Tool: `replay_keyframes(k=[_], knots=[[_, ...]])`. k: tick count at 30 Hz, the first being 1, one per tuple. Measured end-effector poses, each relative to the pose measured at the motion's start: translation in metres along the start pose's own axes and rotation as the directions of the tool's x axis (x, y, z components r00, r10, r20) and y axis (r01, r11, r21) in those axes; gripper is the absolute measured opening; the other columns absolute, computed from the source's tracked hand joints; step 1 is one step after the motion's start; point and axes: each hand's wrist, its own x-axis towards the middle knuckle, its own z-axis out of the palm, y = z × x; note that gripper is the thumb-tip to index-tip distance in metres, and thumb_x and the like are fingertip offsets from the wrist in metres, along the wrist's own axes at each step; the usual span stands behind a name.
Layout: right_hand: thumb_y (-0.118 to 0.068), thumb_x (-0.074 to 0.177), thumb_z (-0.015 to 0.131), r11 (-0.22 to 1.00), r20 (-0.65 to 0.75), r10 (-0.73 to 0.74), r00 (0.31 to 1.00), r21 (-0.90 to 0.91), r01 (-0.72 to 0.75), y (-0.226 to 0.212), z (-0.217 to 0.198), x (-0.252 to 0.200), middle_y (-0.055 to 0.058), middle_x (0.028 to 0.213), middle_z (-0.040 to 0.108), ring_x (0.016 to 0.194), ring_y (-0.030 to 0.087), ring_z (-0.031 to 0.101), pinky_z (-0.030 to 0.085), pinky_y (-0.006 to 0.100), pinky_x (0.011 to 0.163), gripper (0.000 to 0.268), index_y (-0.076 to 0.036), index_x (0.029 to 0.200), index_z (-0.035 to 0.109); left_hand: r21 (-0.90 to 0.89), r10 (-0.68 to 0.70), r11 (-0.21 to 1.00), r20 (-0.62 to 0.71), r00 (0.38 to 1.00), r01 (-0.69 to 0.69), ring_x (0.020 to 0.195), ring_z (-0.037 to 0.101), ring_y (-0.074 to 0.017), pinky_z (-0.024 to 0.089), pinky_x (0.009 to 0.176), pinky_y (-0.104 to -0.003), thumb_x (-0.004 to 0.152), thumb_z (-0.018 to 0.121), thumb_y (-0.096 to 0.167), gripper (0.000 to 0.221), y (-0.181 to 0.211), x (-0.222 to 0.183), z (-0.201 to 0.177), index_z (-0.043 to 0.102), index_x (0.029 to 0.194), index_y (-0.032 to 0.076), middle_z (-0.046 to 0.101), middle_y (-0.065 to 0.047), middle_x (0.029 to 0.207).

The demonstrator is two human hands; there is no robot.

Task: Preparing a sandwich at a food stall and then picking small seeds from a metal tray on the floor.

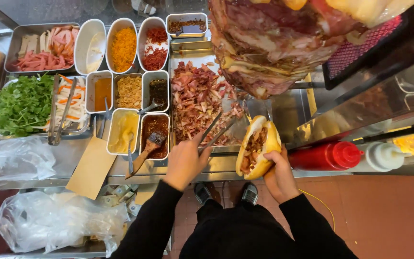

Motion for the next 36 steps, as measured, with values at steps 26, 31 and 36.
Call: replay_keyframes(k=[26, 31, 36], knots=[[-0.001, 0.091, 0.066, 0.998, -0.027, -0.034, 0.999, 0.052, 0.036, 0.008, 0.001, 0.005, 0.022, 0.157, 0.054, 0.134, 0.043, 0.061, 0.051, 0.066, 0.112, 0.087, -0.022, 0.17, 0.035, -0.244, 0.063, 0.968, 0.018, 0.998, -0.057, 0.104, 0.077, -0.0612, 0.063, 0.086, -0.07, 0.101, 0.075, 0.039, 0.052, 0.017, -0.032, -0.038, 0.078, 0.149, 0.021, 0.086, -0.027, 0.107], [-0.001, 0.093, 0.066, 0.99, -0.018, -0.077, 0.997, 0.116, 0.078, -0.002, 0.029, -0.004, 0.022, 0.157, 0.051, 0.134, 0.041, 0.063, 0.052, 0.066, 0.112, 0.093, -0.023, 0.175, 0.027, -0.367, 0.112, 0.927, 0.09, 0.99, -0.071, 0.102, 0.08, -0.0572, 0.066, 0.081, -0.065, 0.101, 0.074, 0.037, 0.054, 0.042, -0.086, -0.078, 0.076, 0.154, 0.025, 0.089, -0.023, 0.112], [-0.01, 0.09, 0.048, 0.97, 0.139, 0.058, 0.989, 0.225, -0.088, -0.002, 0.044, -0.013, 0.013, 0.16, 0.062, 0.143, 0.032, 0.057, 0.045, 0.049, 0.127, 0.073, -0.009, 0.163, 0.054, 0.049, 0.188, 0.98, 0.066, 0.98, -0.191, 0.058, 0.067, -0.0446, 0.051, 0.048, -0.057, 0.113, 0.063, 0.042, 0.066, 0.047, -0.106, -0.06, 0.047, 0.174, 0.021, 0.065, -0.01, 0.092]])
